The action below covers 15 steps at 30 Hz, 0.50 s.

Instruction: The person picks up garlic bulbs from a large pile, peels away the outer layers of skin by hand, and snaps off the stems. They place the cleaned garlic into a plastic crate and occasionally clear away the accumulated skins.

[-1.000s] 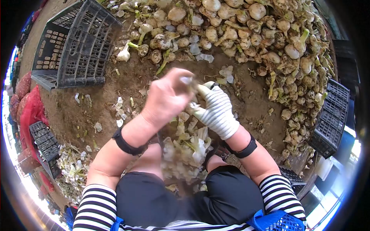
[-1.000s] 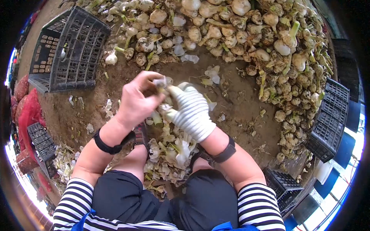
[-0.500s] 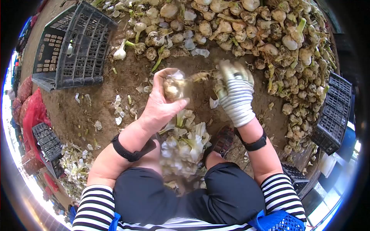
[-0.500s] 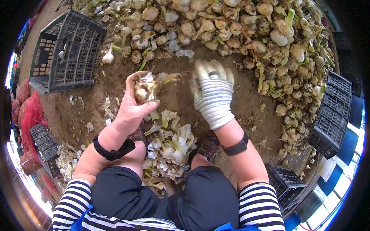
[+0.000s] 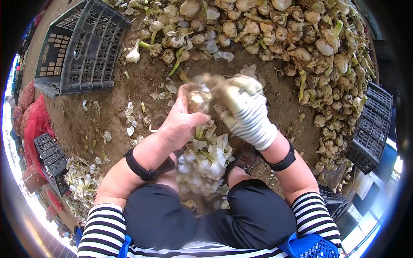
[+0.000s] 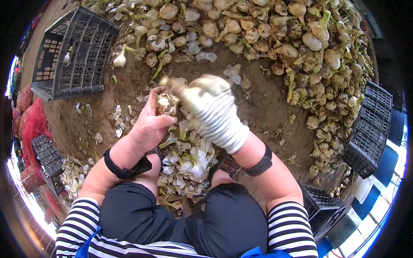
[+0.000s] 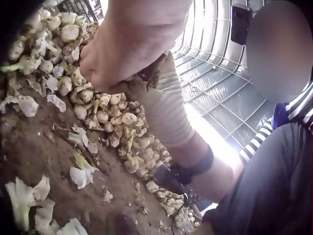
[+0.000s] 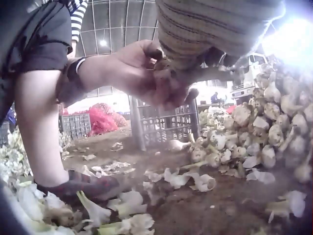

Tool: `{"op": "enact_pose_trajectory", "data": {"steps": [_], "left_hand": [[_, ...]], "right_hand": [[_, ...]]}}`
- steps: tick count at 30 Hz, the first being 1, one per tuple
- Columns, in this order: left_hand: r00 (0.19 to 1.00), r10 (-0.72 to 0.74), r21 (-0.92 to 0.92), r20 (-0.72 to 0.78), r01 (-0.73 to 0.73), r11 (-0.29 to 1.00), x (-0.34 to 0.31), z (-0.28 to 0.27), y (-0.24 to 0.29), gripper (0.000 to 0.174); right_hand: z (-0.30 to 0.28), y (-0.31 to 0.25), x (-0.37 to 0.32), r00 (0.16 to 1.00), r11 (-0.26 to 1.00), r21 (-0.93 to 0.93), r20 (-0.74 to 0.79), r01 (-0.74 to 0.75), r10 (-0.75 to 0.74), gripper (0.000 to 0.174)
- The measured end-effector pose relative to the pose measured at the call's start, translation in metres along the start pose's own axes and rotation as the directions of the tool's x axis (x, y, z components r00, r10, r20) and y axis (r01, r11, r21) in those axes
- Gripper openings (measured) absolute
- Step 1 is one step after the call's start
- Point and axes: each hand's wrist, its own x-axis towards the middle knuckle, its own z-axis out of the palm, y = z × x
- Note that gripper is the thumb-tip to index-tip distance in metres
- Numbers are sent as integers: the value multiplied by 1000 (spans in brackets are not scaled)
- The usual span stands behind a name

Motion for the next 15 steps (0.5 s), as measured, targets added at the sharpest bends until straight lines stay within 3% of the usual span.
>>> {"op": "enact_pose_trajectory", "data": {"steps": [1,4,8,10,12,14,15], "left_hand": [[999,-49,45,2,49,998,0,-1,-2,70],[991,-132,77,-31,134,988,0,-2,-6,78],[999,-35,199,-36,42,979,3,-4,-7,67],[999,-20,222,-32,26,975,5,-4,-1,64],[974,-197,183,-111,215,959,5,-7,7,56],[964,-242,191,-113,260,947,7,-17,4,51],[928,-371,71,-26,371,926,9,-26,3,51]], "right_hand": [[12,3,-4,986,990,-16,-83,141,-142,55],[19,6,-10,982,972,-145,-6,185,-188,55],[17,3,-6,991,986,-103,58,129,-123,56],[21,6,-7,989,974,-169,46,150,-144,57],[18,5,-8,989,977,-163,63,140,-131,57],[17,3,-8,990,978,-159,77,133,-122,57],[17,2,-8,990,979,-153,65,137,-129,57]]}}
